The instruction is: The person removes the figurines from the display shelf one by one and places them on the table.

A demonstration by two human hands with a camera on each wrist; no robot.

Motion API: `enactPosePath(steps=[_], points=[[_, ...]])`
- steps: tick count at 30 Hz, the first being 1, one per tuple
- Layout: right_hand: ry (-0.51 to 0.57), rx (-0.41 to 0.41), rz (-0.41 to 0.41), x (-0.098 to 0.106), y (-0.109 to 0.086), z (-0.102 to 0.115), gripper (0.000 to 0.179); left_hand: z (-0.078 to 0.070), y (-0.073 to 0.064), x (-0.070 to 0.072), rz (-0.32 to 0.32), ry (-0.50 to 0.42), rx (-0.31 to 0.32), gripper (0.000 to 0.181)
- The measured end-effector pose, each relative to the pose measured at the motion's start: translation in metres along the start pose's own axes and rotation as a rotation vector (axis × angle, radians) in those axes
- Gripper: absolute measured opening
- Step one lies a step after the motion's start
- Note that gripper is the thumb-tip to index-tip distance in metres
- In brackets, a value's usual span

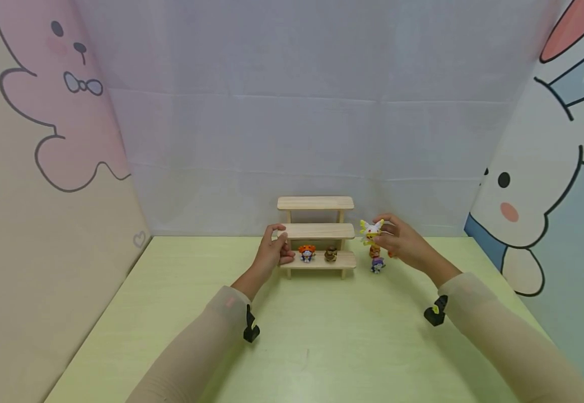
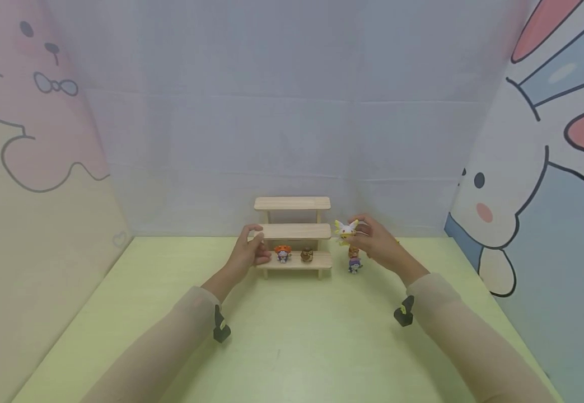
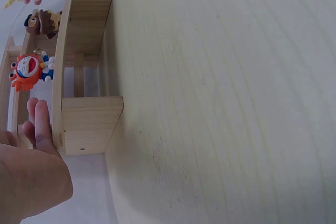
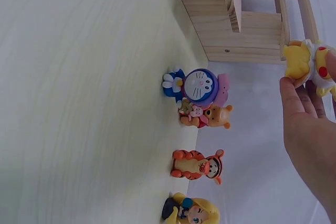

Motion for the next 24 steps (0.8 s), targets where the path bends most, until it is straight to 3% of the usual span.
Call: enactPosePath(steps=[7,16,24], points=[[-0.020,-0.039,-0.015,0.009,-0.011,-0.009,0.041,-0.001,-0.002,-0.001,0.001,-0.005,-0.003,0.027],[-0.025,-0.010,0.000,0.021,-0.029,-0.021,0.043,-0.002,-0.002,-0.001,0.010,-0.005,-0.009,0.029],[-0.051,-0.075,0.001,0.033,-0.043,-0.036,0.046,-0.001,-0.001,-0.001,0.014,-0.008,-0.013,0.028]])
Point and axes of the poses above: each hand's wrist, its own y-axis towards the middle knuckle, its own x-axis out of the back of the hand, z = x × y, the point moved 8 cm from there along y, towards the middle knuckle, and after that the axes turned 15 degrees about z, right-handed, at the moved point
